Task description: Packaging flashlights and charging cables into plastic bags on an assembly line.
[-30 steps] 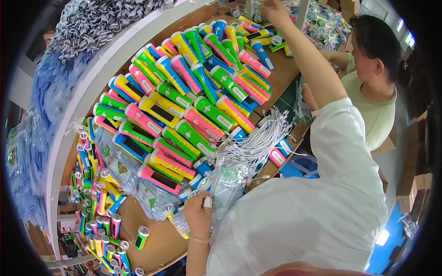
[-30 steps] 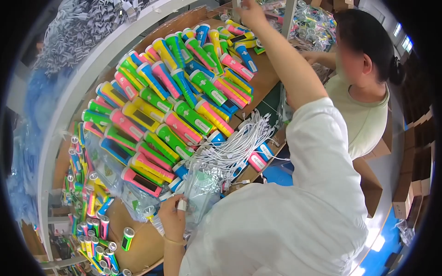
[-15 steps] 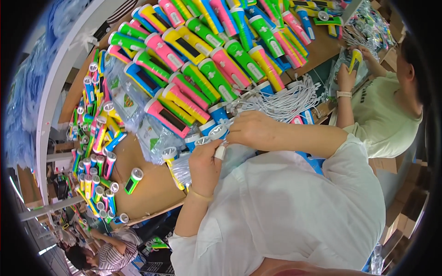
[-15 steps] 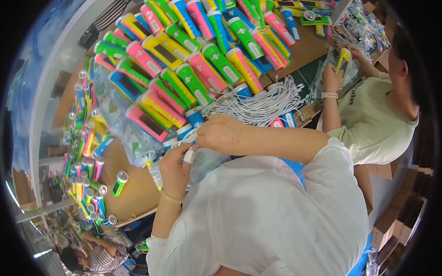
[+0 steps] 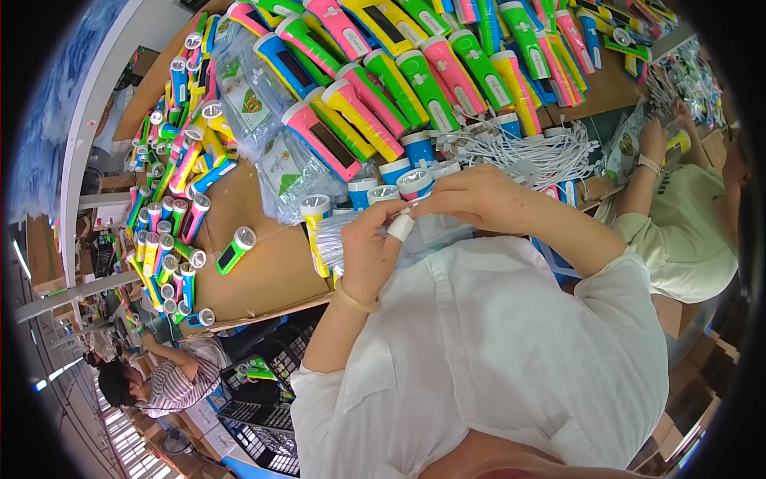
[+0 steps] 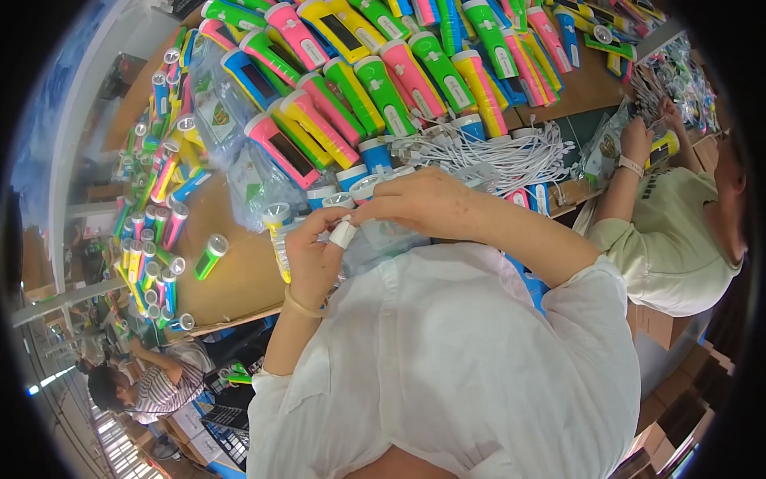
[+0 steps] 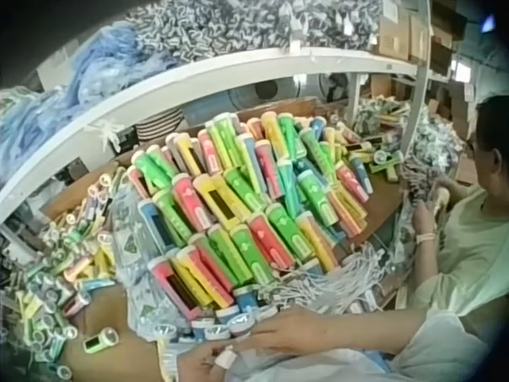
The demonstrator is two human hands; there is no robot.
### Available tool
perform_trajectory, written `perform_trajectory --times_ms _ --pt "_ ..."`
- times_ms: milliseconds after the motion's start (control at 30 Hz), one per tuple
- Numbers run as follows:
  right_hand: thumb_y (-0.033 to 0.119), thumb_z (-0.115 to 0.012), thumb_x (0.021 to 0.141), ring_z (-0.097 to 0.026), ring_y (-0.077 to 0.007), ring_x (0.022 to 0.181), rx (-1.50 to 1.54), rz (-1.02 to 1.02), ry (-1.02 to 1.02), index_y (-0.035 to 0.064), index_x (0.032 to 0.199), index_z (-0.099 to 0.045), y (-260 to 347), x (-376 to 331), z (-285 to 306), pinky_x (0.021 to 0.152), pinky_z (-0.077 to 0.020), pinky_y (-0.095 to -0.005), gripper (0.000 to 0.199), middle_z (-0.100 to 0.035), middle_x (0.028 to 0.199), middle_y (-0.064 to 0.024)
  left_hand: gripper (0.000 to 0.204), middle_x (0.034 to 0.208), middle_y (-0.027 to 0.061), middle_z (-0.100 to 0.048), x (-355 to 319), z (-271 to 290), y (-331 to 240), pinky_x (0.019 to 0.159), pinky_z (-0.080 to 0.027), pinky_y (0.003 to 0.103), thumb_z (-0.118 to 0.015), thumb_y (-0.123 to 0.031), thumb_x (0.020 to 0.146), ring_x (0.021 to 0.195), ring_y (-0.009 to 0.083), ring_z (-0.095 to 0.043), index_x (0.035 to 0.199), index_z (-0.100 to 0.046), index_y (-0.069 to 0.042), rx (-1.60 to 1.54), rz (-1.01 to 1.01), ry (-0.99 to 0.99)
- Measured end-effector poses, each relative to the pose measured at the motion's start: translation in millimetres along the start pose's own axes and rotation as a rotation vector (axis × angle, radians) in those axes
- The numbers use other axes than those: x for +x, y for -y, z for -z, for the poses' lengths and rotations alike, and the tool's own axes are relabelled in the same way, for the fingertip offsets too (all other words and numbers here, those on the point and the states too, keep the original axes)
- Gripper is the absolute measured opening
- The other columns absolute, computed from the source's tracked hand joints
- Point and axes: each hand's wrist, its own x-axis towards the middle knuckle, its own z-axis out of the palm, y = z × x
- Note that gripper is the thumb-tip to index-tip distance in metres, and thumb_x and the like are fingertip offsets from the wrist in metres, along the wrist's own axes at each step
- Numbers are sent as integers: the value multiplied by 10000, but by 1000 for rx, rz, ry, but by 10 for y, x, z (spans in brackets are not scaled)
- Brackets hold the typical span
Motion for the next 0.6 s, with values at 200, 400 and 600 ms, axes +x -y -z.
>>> perform_trajectory --times_ms 200,400,600 --pt "105 -713 872 -677 -274 791 64 -11 -8 154 1078 -674 4 49 59 640 -540 -382 215 -651 922 -45 182 913 99 -730 -65 27 74 715 -539 279 -758 -60 881 781 166 -685 1054 -709 -29 -85 28 10" --pt "160 -717 892 -679 -281 805 119 0 82 107 981 -673 -132 75 155 660 -545 -392 113 -664 906 -49 205 866 107 -669 69 16 -27 674 -513 368 -722 31 770 765 292 -642 952 -698 -59 172 -349 117" --pt "142 -729 909 -687 -182 873 461 -439 298 61 1190 -666 -1061 58 735 787 -545 -324 299 -720 1012 -65 177 930 95 -702 -2 117 45 685 -517 360 -733 16 743 839 265 -656 899 -707 -64 42 -287 196"
